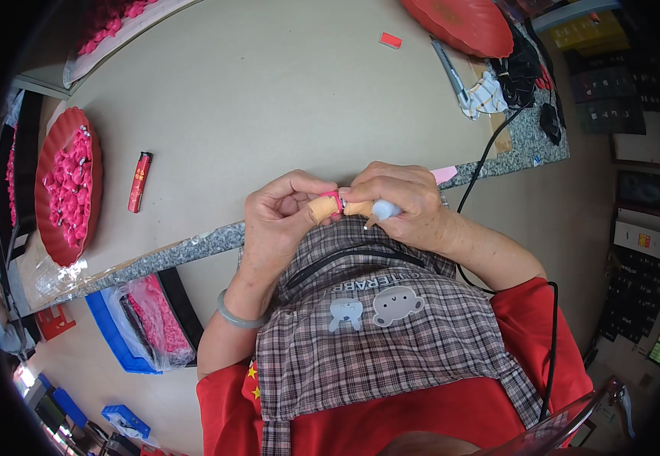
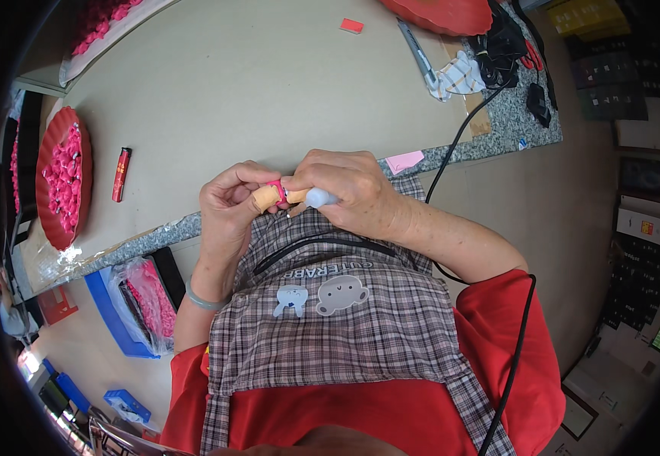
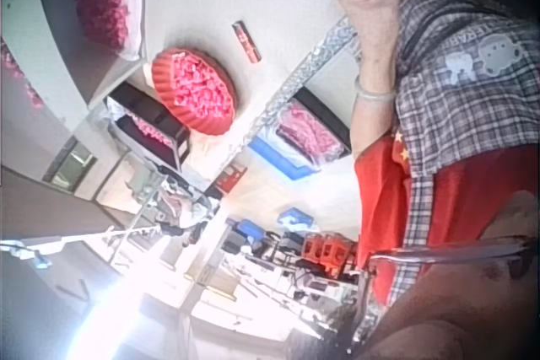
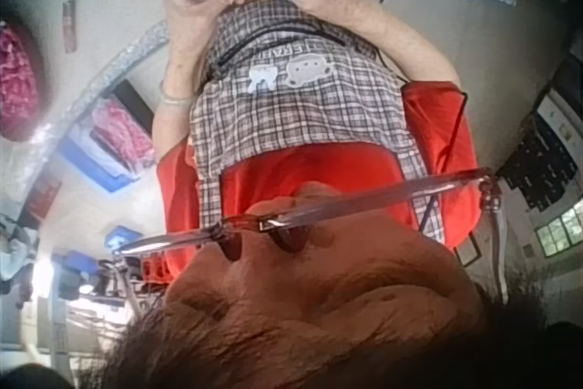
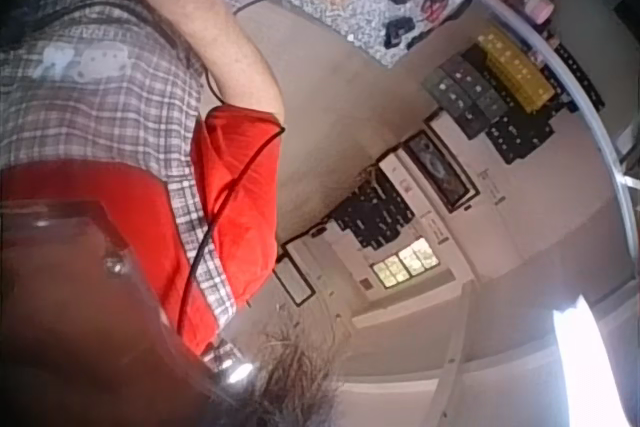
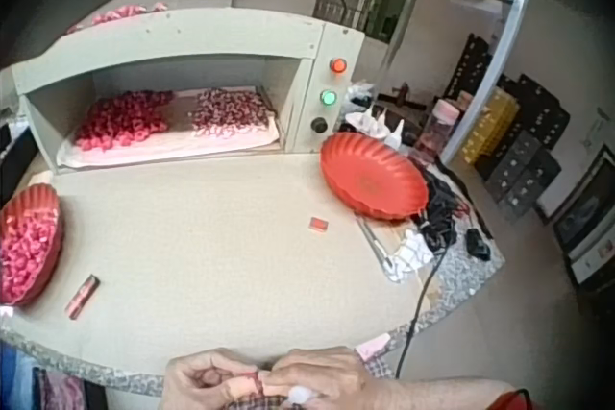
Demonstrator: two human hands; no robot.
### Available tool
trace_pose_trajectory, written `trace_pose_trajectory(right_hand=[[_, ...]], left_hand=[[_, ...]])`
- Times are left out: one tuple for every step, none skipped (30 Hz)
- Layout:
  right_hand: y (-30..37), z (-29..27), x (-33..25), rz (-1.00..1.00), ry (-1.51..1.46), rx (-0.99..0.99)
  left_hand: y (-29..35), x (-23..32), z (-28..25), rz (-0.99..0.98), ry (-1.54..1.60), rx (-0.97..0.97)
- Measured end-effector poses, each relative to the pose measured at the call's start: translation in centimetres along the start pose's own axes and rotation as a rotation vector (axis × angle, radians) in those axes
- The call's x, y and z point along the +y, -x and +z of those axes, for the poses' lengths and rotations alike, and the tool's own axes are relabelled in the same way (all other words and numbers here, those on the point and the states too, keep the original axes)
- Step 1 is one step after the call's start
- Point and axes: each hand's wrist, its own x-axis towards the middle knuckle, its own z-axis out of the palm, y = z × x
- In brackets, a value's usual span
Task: The person assembles small figurines by retrieving parts from a tray, applying adhesive using a glue bottle, attaching the components together by hand, and placing the finished pieces into a plate.
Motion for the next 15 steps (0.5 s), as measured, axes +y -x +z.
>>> trace_pose_trajectory(right_hand=[[0.02,0.0,0.04,0.001,0.0,0.001],[0.02,-0.02,0.1,-0.001,-0.007,-0.001],[0.03,-0.03,0.15,-0.003,-0.014,-0.002],[0.03,-0.02,0.15,-0.002,-0.015,-0.001],[0.03,-0.02,0.15,-0.003,-0.015,-0.002],[0.02,-0.01,0.15,-0.004,-0.014,-0.003],[0.06,-0.01,0.2,-0.004,-0.015,-0.002],[0.12,-0.01,0.26,-0.007,-0.014,0.0],[0.15,-0.01,0.3,-0.011,-0.013,0.003],[0.2,-0.01,0.32,-0.01,-0.014,0.003],[0.24,0.0,0.34,-0.011,-0.01,0.002],[0.29,0.0,0.37,-0.012,-0.006,0.001],[0.33,-0.01,0.41,-0.012,-0.006,0.001],[0.4,-0.01,0.5,-0.012,-0.004,-0.005],[0.46,-0.01,0.55,-0.011,-0.002,-0.01]], left_hand=[[-0.03,-0.01,0.0,0.002,-0.003,-0.003],[-0.04,0.01,0.02,0.0,-0.004,-0.004],[-0.05,0.04,0.05,0.001,-0.009,-0.004],[-0.04,0.07,0.06,0.001,-0.015,-0.004],[-0.03,0.09,0.05,0.0,-0.015,-0.004],[-0.03,0.1,0.03,-0.001,-0.013,-0.005],[-0.02,0.1,0.03,-0.002,-0.011,-0.007],[-0.03,0.11,0.03,-0.003,-0.012,-0.007],[-0.04,0.13,0.04,-0.002,-0.01,-0.012],[-0.05,0.11,0.05,-0.002,-0.009,-0.018],[-0.04,0.1,0.06,-0.003,-0.01,-0.019],[-0.01,0.1,0.08,-0.007,-0.014,-0.015],[0.01,0.12,0.09,-0.011,-0.019,-0.011],[0.01,0.13,0.09,-0.011,-0.019,-0.011],[0.01,0.13,0.08,-0.011,-0.021,-0.013]])
